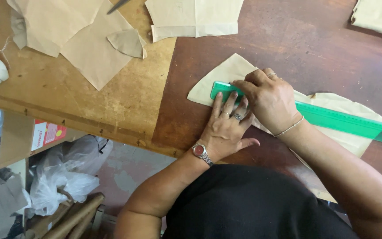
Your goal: The person measures fabric using a ruler, marks it with a pencil, and cuts out shapes using both manual scissors and an electric rotary cutter.
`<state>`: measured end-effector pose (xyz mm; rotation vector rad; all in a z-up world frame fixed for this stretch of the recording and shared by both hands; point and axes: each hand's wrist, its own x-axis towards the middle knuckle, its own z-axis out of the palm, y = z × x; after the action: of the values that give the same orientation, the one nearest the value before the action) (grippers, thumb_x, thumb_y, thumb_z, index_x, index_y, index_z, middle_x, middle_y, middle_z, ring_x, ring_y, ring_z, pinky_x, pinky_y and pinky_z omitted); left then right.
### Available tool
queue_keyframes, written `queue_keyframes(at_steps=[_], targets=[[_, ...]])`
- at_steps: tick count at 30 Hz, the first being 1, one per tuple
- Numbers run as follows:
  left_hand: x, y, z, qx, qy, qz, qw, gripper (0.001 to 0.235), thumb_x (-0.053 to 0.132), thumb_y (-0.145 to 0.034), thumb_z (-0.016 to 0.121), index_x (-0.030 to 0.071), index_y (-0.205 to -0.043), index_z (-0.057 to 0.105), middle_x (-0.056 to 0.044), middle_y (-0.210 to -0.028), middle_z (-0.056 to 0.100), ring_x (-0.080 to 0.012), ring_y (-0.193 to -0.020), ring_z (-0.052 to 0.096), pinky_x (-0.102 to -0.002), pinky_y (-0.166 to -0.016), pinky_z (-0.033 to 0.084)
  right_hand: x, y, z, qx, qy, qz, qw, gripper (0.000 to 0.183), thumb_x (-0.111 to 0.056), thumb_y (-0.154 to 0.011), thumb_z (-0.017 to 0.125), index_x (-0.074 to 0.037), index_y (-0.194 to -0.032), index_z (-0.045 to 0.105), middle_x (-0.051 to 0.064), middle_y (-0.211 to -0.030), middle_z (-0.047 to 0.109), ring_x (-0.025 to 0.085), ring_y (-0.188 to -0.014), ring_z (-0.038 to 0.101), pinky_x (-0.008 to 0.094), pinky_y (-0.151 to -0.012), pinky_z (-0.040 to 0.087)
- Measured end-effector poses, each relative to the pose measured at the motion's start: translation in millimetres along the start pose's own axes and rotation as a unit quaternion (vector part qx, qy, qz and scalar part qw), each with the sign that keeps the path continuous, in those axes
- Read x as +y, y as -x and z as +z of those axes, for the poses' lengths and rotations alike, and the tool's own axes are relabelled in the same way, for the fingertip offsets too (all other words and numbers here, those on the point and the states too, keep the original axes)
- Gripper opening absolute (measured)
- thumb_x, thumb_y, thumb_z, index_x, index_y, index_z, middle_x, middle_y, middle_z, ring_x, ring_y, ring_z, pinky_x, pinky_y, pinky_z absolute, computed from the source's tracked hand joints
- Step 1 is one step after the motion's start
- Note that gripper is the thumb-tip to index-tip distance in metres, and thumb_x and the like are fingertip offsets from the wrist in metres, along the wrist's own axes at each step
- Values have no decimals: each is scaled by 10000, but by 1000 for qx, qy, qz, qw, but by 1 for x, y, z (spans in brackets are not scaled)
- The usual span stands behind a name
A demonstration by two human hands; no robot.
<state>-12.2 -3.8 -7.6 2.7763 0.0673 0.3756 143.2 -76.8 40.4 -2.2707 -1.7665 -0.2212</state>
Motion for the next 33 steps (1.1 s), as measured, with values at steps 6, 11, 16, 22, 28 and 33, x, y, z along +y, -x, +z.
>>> queue_keyframes(at_steps=[6,11,16,22,28,33], targets=[[3,-4,-4,-34,-27,5,999,883,806,-725,614,186,-1355,617,-210,-1441,532,-497,-1415,406,-741,-1204,216,16,26,0,9,24,12,1000,189,-142,-991,642,-250,-1073,773,-3,-938,642,189,-868,629,263,-733,542],[4,-6,-13,-57,-18,8,998,933,808,-713,639,183,-1405,590,-231,-1426,540,-510,-1397,426,-749,-1184,218,32,53,-4,-4,28,33,999,199,-132,-1030,607,-243,-1069,767,-6,-940,645,191,-880,635,265,-761,546],[3,-8,-17,-81,-5,5,997,952,793,-727,662,178,-1446,566,-242,-1429,534,-516,-1398,407,-741,-1176,217,49,86,-11,-33,65,56,996,187,-135,-1017,632,-242,-1090,766,-2,-968,657,201,-906,648,285,-786,555],[5,-10,-20,-99,-13,8,995,958,784,-740,679,163,-1459,554,-245,-1440,507,-517,-1399,387,-741,-1165,212,64,115,-25,-35,110,64,991,185,-134,-1016,650,-254,-1100,764,-5,-978,654,187,-899,652,287,-791,563],[4,-12,-22,-120,-23,9,992,958,802,-755,662,172,-1468,550,-241,-1443,484,-513,-1395,376,-740,-1158,224,80,137,-33,-25,114,71,991,208,-130,-1038,636,-259,-1130,771,-9,-987,641,193,-891,639,295,-767,556],[4,-12,-20,-117,-33,16,992,969,817,-751,647,180,-1474,547,-238,-1435,486,-509,-1390,373,-734,-1148,243,92,159,-34,-20,133,78,988,203,-154,-1054,634,-274,-1138,774,-21,-993,644,177,-902,638,284,-766,554]])
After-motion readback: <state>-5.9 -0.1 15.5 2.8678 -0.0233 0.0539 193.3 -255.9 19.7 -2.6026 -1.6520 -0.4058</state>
